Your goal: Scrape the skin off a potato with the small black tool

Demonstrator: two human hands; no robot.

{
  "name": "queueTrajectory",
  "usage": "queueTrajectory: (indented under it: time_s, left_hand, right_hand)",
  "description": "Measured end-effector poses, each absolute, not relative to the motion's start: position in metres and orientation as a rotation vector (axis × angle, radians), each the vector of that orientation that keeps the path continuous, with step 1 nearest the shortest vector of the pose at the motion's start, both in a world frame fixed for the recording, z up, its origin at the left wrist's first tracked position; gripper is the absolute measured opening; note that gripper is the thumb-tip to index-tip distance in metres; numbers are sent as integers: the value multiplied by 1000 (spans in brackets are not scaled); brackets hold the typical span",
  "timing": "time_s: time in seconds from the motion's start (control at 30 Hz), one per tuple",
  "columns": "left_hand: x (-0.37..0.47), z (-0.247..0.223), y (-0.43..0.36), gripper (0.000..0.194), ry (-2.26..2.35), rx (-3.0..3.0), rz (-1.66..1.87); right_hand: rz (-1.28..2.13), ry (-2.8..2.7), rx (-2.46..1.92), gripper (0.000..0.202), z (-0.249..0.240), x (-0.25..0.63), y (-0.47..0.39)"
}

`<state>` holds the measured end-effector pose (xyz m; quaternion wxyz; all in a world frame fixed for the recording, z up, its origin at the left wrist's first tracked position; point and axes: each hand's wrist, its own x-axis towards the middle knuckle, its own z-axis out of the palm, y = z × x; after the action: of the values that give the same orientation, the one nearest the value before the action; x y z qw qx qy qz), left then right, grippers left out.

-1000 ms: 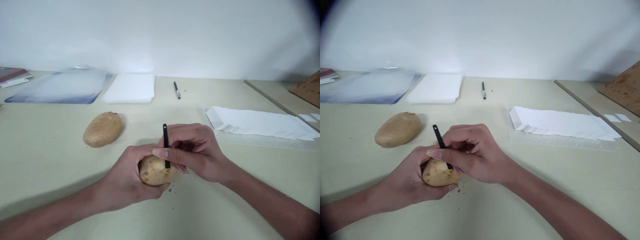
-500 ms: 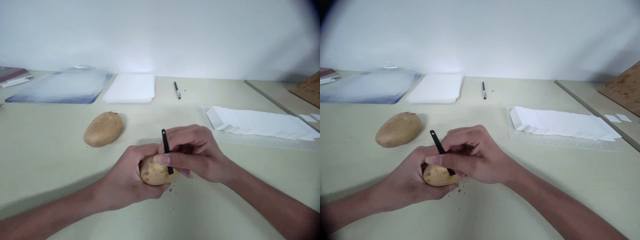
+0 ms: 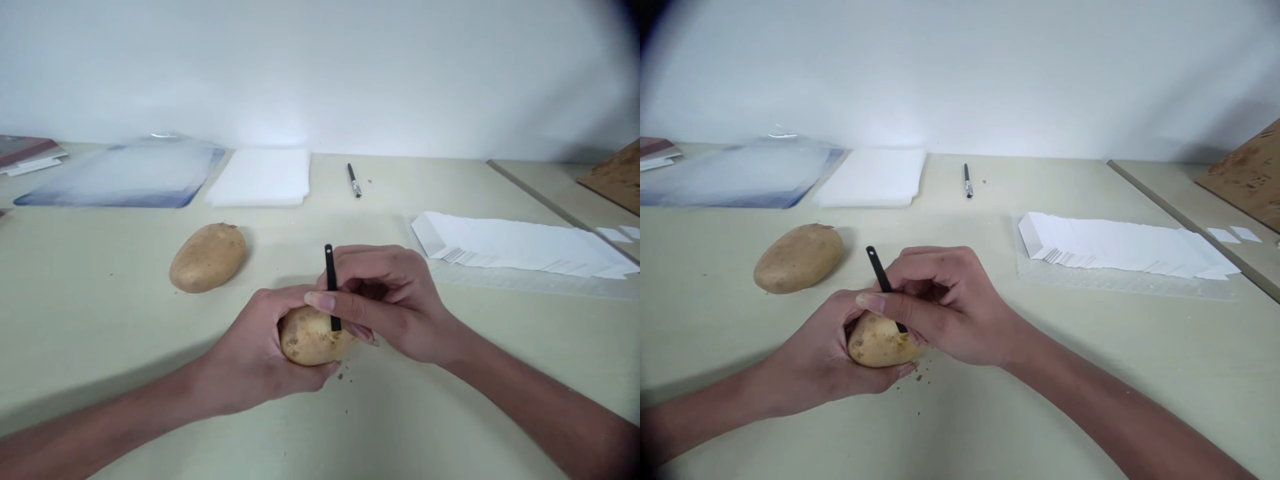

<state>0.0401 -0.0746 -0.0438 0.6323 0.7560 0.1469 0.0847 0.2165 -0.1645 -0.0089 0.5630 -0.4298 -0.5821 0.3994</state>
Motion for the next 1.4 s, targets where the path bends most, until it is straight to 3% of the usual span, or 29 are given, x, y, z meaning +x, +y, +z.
queueTrajectory:
  time_s: [0.5, 0.73, 0.97, 1.17, 1.4]
  left_hand:
    - [39, -41, -74, 17, 344, 1685, 142]
    - [42, -40, -74, 23, 329, 1726, 198]
    - [41, -39, -77, 12, 363, 1719, 217]
    - [45, -32, -78, 23, 341, 1672, 224]
    - [44, -32, -79, 14, 353, 1685, 239]
  right_hand:
    - [1106, -1364, -902, 11, -13, 220, -163]
    - [999, -1334, -999, 26, -11, 217, -164]
    - [996, -1365, -965, 24, -13, 217, -164]
    - [986, -1317, -977, 27, -13, 216, -165]
    - [989, -1348, -971, 22, -12, 216, -164]
